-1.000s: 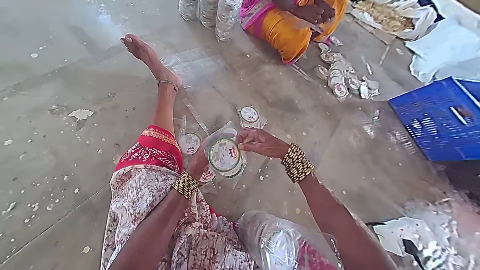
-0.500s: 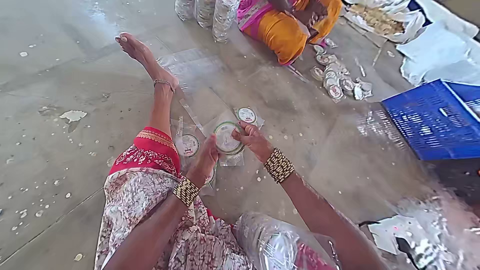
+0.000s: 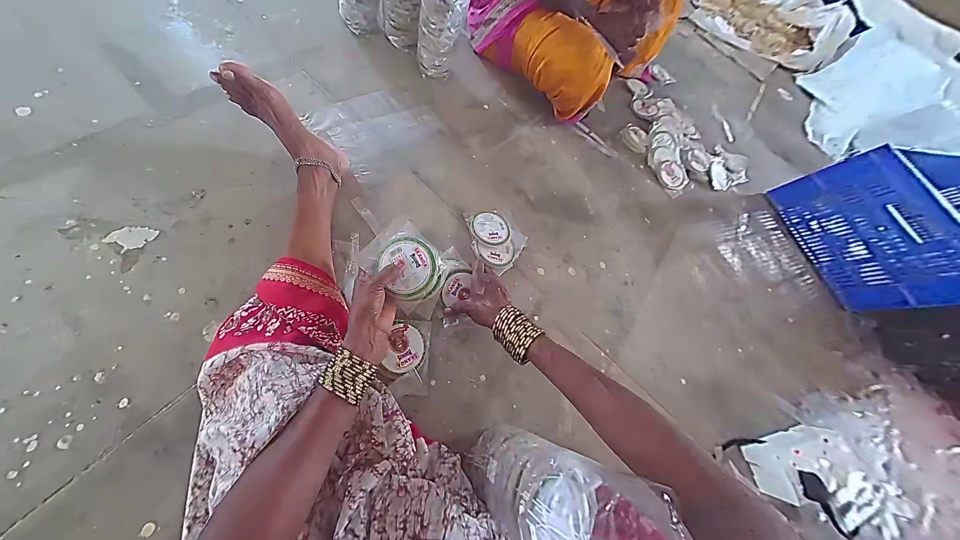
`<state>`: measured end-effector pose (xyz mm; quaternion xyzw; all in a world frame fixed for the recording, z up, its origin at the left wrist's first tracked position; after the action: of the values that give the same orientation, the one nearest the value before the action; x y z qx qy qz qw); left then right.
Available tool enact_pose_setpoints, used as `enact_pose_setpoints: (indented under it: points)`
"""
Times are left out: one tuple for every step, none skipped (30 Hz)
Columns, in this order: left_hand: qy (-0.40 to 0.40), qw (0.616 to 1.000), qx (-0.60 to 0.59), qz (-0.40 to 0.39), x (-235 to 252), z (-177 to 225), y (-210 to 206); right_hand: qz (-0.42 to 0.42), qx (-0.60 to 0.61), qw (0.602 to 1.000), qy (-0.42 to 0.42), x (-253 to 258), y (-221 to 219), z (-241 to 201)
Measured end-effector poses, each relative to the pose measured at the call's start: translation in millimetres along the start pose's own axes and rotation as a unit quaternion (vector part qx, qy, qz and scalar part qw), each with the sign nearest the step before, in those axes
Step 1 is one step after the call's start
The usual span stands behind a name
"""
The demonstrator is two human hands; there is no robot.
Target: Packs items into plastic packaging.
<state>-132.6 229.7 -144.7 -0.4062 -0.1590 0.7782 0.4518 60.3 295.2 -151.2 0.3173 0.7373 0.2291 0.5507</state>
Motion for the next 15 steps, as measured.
enact_pose_setpoints:
  points:
    - [0.005, 1.000, -0.010, 0.004, 1.0, -0.5, -0.5, 0.001, 0.047, 0.998, 0.031, 3.6, 7.0, 3.2]
    - [0.012, 1.000, -0.019, 0.010, 1.2, -0.8, -0.7, 0.002, 0.100, 0.993, 0.068, 7.5, 14.5, 6.2]
    - [0.020, 0.999, -0.026, 0.017, 1.0, -1.2, -0.5, 0.003, 0.156, 0.983, 0.094, 11.5, 21.6, 8.5]
    - [0.026, 0.999, -0.032, 0.022, 1.0, -1.2, -0.6, -0.008, 0.198, 0.974, 0.105, 13.4, 30.2, 8.7]
    - [0.027, 0.999, -0.037, 0.029, 1.6, -1.2, -0.4, -0.018, 0.216, 0.970, 0.107, 12.9, 40.2, 7.8]
    - [0.024, 0.998, -0.036, 0.036, 2.9, -1.8, 0.6, -0.023, 0.223, 0.969, 0.102, 8.6, 51.5, 5.7]
    - [0.018, 0.998, -0.034, 0.043, 5.0, -2.9, 2.1, -0.014, 0.230, 0.968, 0.099, 3.5, 63.0, 4.4]
    - [0.011, 0.998, -0.031, 0.050, 7.6, -4.2, 4.3, 0.010, 0.248, 0.964, 0.097, -0.8, 73.9, 5.4]
    - [0.003, 0.998, -0.030, 0.057, 10.0, -5.5, 7.2, 0.036, 0.281, 0.954, 0.099, -7.6, 83.6, 6.3]
    - [-0.001, 0.998, -0.025, 0.061, 11.4, -6.3, 9.4, 0.062, 0.324, 0.938, 0.104, -14.2, 91.3, 8.2]
    - [-0.001, 0.998, -0.015, 0.063, 11.7, -6.6, 10.5, 0.079, 0.369, 0.919, 0.117, -19.4, 97.0, 10.1]
    - [0.001, 0.998, 0.005, 0.061, 11.2, -7.0, 9.9, 0.086, 0.414, 0.896, 0.134, -22.9, 100.4, 10.4]
    - [0.007, 0.998, 0.023, 0.056, 10.0, -8.4, 8.0, 0.072, 0.448, 0.878, 0.154, -26.4, 100.3, 7.7]
    - [0.018, 0.998, 0.036, 0.045, 8.3, -10.8, 5.6, 0.049, 0.458, 0.871, 0.173, -30.0, 96.0, 1.9]
    - [0.031, 0.998, 0.042, 0.031, 6.5, -14.8, 3.1, 0.019, 0.449, 0.873, 0.188, -32.2, 87.1, -5.2]
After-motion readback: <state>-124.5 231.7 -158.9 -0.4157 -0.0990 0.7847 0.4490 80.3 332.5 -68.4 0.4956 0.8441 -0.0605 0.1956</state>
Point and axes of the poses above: each hand's wrist, its own x-axis towards the middle knuckle, its own y-axis out of the back of the hand, z = x × y, the point moved 3 cm from there along x, towards the middle knuckle, and after that the axes turned 9 degrees about -z, right-handed, at the moved point
